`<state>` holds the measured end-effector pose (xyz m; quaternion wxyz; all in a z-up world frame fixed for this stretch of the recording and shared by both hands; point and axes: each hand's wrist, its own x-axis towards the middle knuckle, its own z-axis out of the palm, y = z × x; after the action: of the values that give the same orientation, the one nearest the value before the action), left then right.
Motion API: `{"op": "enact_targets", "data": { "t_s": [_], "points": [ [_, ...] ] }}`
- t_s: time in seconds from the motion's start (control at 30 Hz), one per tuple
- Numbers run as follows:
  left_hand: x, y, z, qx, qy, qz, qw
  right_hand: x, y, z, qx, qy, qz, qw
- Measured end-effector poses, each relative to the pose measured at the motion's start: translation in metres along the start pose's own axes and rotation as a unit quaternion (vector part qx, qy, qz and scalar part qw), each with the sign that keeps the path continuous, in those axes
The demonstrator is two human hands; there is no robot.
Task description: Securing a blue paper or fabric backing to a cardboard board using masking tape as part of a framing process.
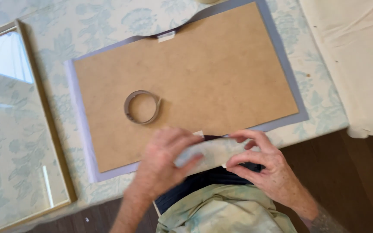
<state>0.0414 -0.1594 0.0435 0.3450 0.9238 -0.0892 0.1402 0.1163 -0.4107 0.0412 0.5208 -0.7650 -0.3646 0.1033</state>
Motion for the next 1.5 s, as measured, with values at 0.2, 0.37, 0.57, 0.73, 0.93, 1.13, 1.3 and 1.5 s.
{"op": "enact_targets", "data": {
  "t_s": [0.2, 0.37, 0.57, 0.73, 0.93, 1.13, 1.3, 1.5],
  "points": [
    [-0.013, 0.024, 0.029, -0.114, -0.011, 0.042, 0.993, -0.002, -0.001, 0.010, -0.011, -0.001, -0.040, 0.999],
    [-0.018, 0.023, 0.039, -0.161, -0.008, 0.010, 0.987, -0.006, 0.000, 0.013, -0.002, 0.002, -0.015, 1.000],
    [-0.022, 0.024, 0.036, -0.144, 0.020, -0.006, 0.989, -0.005, 0.018, -0.010, -0.094, 0.001, -0.031, 0.995],
    [-0.031, 0.018, 0.031, -0.120, 0.069, -0.026, 0.990, -0.017, 0.075, -0.077, -0.315, 0.014, -0.039, 0.948],
    [-0.051, -0.016, 0.025, -0.014, 0.085, -0.055, 0.995, -0.006, 0.094, -0.117, -0.329, -0.036, -0.132, 0.934],
    [-0.110, -0.039, -0.023, 0.151, 0.149, -0.115, 0.971, -0.023, 0.109, -0.125, -0.402, -0.014, -0.131, 0.906],
    [-0.163, -0.045, -0.049, 0.229, 0.134, -0.150, 0.952, -0.038, 0.150, -0.133, -0.370, 0.009, -0.143, 0.918],
    [-0.186, -0.062, -0.057, 0.212, 0.123, -0.156, 0.957, -0.042, 0.176, -0.145, -0.323, -0.032, -0.150, 0.934]
  ]
}}
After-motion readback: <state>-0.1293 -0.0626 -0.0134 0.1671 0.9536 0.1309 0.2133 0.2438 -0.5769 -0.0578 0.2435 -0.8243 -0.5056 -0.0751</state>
